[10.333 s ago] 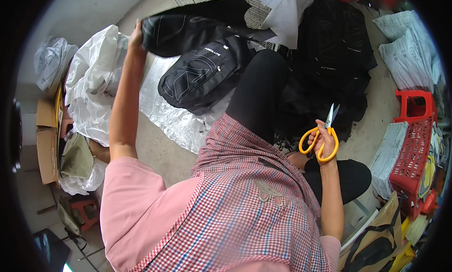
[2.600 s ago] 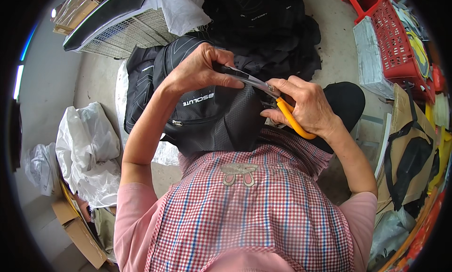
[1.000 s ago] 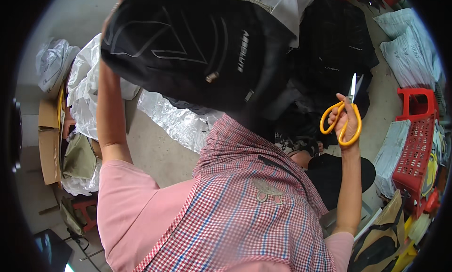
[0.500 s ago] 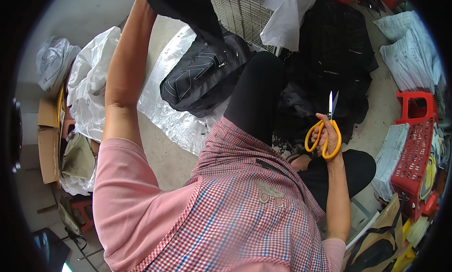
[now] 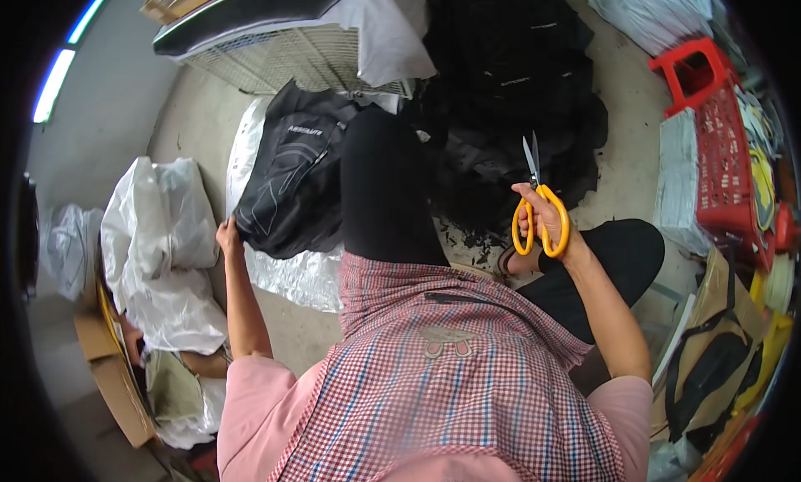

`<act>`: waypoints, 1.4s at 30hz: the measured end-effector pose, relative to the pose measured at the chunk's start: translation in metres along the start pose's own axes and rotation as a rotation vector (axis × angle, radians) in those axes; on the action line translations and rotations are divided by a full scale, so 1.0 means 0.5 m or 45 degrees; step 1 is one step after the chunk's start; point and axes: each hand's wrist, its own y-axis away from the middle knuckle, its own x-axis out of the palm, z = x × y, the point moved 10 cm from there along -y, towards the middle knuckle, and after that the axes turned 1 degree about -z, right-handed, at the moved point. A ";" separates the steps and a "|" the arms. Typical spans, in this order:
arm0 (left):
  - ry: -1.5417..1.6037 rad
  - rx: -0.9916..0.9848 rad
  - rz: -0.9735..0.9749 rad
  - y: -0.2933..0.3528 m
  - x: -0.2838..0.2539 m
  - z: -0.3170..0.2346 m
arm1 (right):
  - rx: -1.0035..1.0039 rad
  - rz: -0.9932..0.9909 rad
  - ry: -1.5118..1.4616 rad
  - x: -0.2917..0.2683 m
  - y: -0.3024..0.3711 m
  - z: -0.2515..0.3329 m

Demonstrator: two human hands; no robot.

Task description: Trimming excess fabric and threads from sewn garment pieces using scissors.

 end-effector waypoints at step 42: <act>-0.188 1.440 1.581 0.606 0.868 -0.937 | -1.213 -0.455 0.712 -0.022 0.206 0.329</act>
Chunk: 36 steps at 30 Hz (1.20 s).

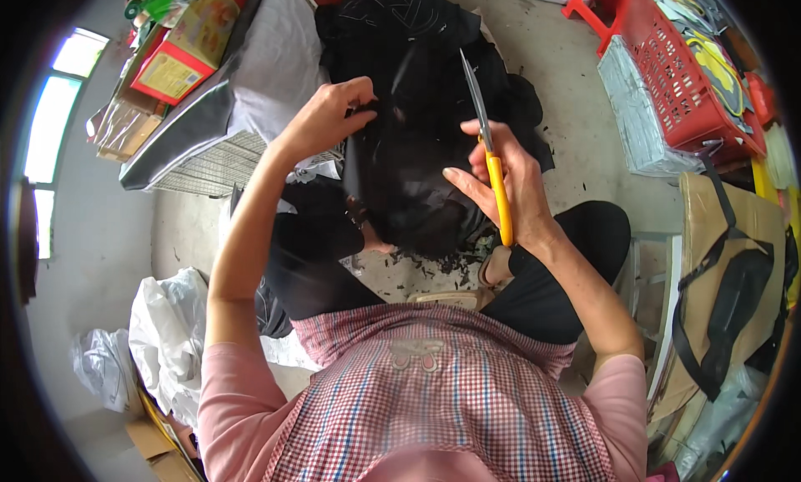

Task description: Trimming excess fabric and threads from sewn garment pieces using scissors.

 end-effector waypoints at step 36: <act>0.820 -0.103 -0.253 0.313 -0.064 -0.291 | -0.489 0.506 0.532 0.068 0.178 0.277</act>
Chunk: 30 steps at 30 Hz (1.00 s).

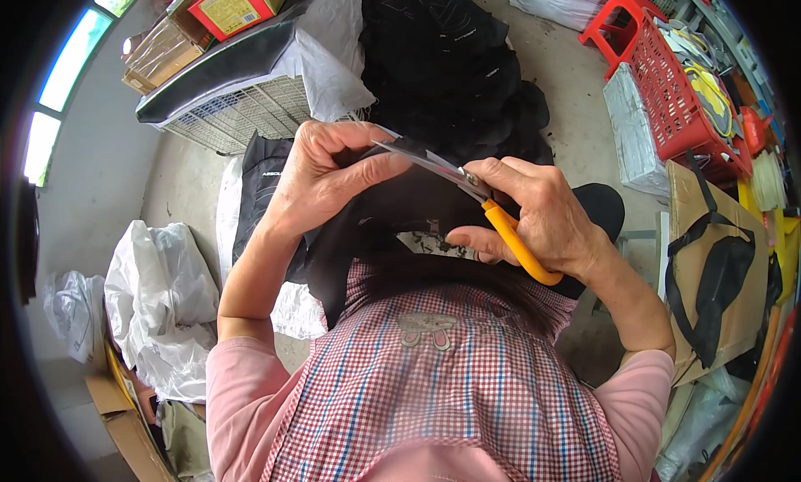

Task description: Trimming excess fabric and threads from sewn garment pieces using scissors.

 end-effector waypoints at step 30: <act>1.192 -0.380 -1.147 0.272 -0.279 0.333 | 0.162 -0.412 -0.114 0.034 -0.052 -0.096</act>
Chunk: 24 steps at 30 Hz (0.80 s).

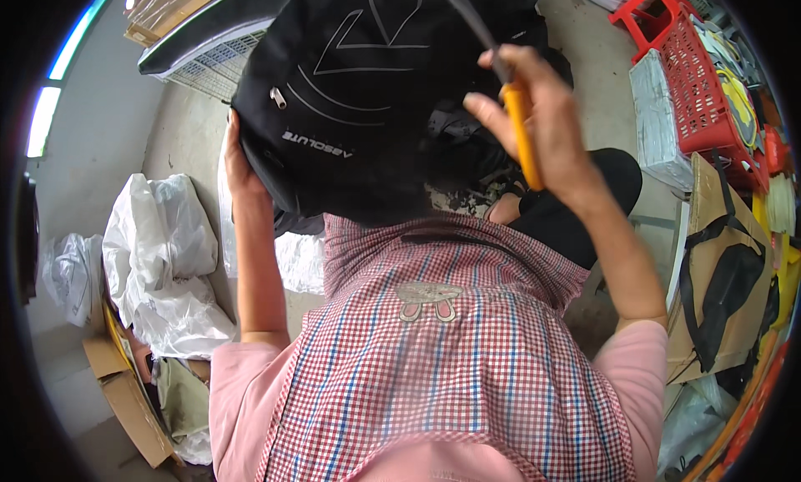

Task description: Trimming excess fabric and threads from sewn garment pieces using scissors.

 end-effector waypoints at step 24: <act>-1.571 0.191 -0.314 0.154 -0.141 -0.005 | 0.460 0.252 -0.662 0.163 0.127 -0.108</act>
